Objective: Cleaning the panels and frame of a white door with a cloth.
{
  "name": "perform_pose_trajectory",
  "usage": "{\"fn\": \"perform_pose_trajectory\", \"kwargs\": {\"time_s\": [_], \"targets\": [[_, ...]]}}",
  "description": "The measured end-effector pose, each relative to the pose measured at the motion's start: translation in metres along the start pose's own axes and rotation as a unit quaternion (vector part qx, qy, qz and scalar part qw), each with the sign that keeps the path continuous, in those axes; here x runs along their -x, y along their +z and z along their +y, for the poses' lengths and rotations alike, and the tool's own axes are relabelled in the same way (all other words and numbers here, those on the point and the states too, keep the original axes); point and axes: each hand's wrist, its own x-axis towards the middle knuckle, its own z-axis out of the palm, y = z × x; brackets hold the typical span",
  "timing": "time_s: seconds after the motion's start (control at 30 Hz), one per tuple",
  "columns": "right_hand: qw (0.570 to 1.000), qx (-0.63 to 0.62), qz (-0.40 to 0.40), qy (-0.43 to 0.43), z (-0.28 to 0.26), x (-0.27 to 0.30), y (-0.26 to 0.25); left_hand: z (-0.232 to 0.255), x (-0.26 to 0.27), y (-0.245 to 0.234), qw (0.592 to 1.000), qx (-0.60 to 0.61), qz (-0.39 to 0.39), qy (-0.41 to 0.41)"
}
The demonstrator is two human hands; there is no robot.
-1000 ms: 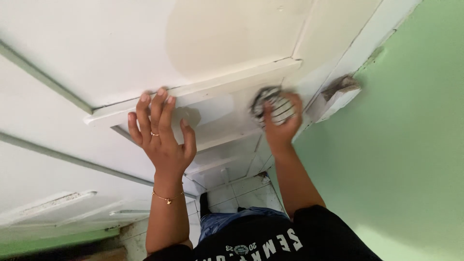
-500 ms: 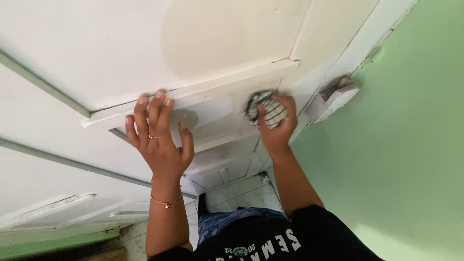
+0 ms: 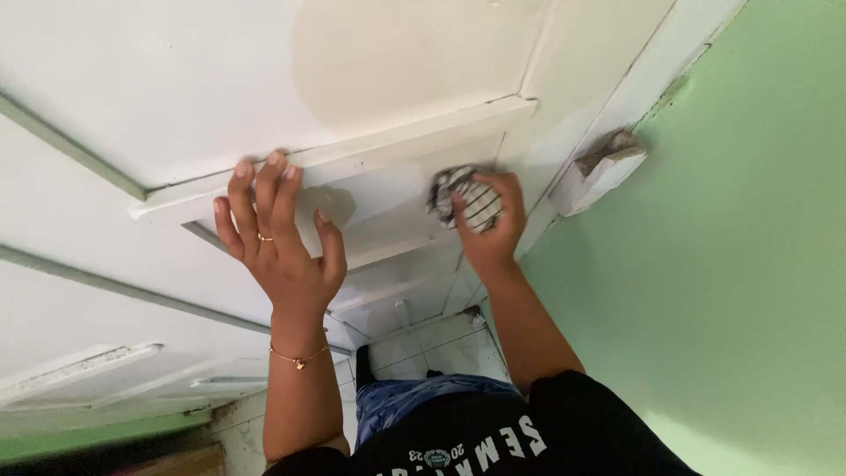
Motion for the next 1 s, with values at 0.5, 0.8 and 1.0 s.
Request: {"fn": "perform_pose_trajectory", "kwargs": {"time_s": [0.5,0.8,1.0], "targets": [[0.995,-0.073,0.04,0.057,0.021,0.001,-0.017,0.003,0.0,-0.006,1.0,0.005,-0.003,-0.001],[0.986,0.009,0.153,-0.068,-0.002,-0.068,-0.048,0.004,0.0,-0.009,1.0,0.012,-0.009,0.002],[0.983,0.086,0.075,-0.144,-0.035,-0.057,0.016,0.002,0.001,-0.011,1.0,0.005,-0.021,0.004]]}}
